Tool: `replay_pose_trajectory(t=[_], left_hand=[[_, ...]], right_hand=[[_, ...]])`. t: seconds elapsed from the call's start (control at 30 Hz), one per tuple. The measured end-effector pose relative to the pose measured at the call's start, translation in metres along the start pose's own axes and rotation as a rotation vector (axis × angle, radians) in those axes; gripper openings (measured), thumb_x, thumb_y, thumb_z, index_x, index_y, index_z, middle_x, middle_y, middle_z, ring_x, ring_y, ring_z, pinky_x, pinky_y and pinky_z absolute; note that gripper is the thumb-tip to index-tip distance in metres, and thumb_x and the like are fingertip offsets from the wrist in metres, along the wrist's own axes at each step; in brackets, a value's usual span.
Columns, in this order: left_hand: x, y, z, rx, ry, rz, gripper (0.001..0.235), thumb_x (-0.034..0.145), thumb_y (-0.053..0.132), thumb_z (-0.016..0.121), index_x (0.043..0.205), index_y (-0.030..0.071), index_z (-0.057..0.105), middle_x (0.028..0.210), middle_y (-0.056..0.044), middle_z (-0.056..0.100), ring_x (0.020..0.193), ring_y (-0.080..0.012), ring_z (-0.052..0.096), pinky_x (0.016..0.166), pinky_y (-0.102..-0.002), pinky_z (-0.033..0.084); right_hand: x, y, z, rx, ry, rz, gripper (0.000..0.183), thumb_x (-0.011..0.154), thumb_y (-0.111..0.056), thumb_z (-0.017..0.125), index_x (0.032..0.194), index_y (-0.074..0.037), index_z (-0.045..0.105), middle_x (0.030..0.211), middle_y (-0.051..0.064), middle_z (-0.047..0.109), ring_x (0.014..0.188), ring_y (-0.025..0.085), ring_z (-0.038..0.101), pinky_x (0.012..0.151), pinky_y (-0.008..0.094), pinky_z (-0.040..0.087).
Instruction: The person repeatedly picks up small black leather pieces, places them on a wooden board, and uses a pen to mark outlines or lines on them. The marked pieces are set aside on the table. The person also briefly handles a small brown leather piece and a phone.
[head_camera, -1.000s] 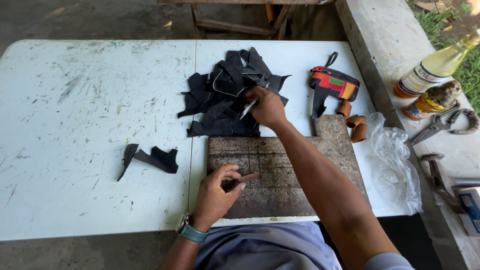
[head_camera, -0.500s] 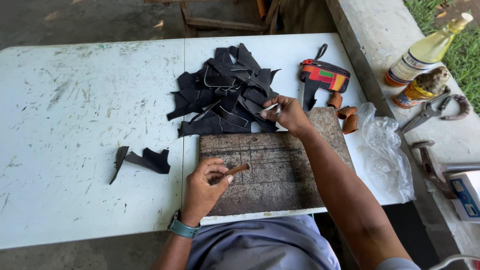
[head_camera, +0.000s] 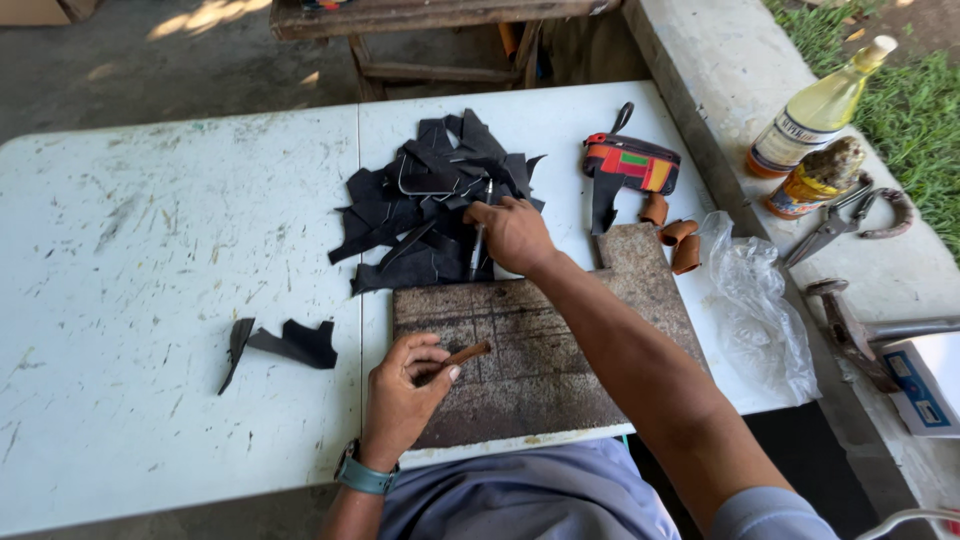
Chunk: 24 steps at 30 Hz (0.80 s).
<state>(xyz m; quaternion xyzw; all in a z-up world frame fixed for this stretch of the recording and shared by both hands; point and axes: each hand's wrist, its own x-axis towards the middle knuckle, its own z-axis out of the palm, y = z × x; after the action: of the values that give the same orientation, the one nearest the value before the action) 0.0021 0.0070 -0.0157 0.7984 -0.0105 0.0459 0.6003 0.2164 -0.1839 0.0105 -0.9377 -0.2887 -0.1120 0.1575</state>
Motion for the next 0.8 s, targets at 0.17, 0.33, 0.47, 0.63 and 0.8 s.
replay_pose_trajectory(t=[0.17,0.33,0.47,0.63,0.8], left_hand=[[0.0,-0.007,0.0,-0.149,0.038,0.01,0.047,0.084,0.005,0.078,0.126,0.001,0.059,0.105,-0.014,0.075,0.091,-0.0167,0.076,0.071,-0.028,0.065],[0.001,-0.017,-0.003,-0.245,0.116,0.055,0.047,0.086,0.004,0.078,0.128,-0.001,0.057,0.106,-0.015,0.074,0.09,-0.0155,0.074,0.071,-0.026,0.063],[0.0,-0.02,-0.002,-0.223,0.101,0.047,0.046,0.087,0.003,0.077,0.128,-0.001,0.057,0.106,-0.014,0.073,0.089,-0.0137,0.073,0.07,-0.024,0.062],[0.003,-0.017,0.001,-0.249,0.081,0.029,0.047,0.087,0.001,0.077,0.129,0.0,0.057,0.107,-0.014,0.072,0.087,-0.0129,0.07,0.068,-0.024,0.059],[0.001,-0.015,0.004,-0.238,0.072,0.047,0.047,0.086,0.001,0.077,0.129,0.0,0.057,0.108,-0.013,0.072,0.091,-0.0133,0.072,0.074,-0.024,0.061]], right_hand=[[-0.005,-0.005,-0.029,0.239,0.242,0.097,0.032,0.087,0.003,0.062,0.114,-0.014,0.068,0.104,0.007,0.077,0.085,0.024,0.076,0.072,0.037,0.06],[-0.113,-0.023,-0.06,0.245,0.164,0.191,0.024,0.087,-0.009,0.074,0.11,-0.015,0.071,0.085,0.008,0.076,0.072,0.024,0.077,0.066,0.037,0.06],[-0.219,-0.028,-0.059,0.506,0.108,0.307,0.034,0.083,-0.013,0.08,0.115,-0.008,0.07,0.107,0.013,0.078,0.093,0.025,0.076,0.076,0.033,0.06],[-0.26,0.002,-0.069,0.687,0.164,0.721,0.03,0.084,-0.007,0.079,0.113,-0.007,0.071,0.108,0.01,0.078,0.098,0.019,0.075,0.083,0.032,0.061],[-0.216,0.008,-0.074,0.526,0.078,0.465,0.053,0.075,-0.015,0.085,0.124,-0.01,0.066,0.121,0.011,0.071,0.106,0.024,0.068,0.091,0.039,0.055]])
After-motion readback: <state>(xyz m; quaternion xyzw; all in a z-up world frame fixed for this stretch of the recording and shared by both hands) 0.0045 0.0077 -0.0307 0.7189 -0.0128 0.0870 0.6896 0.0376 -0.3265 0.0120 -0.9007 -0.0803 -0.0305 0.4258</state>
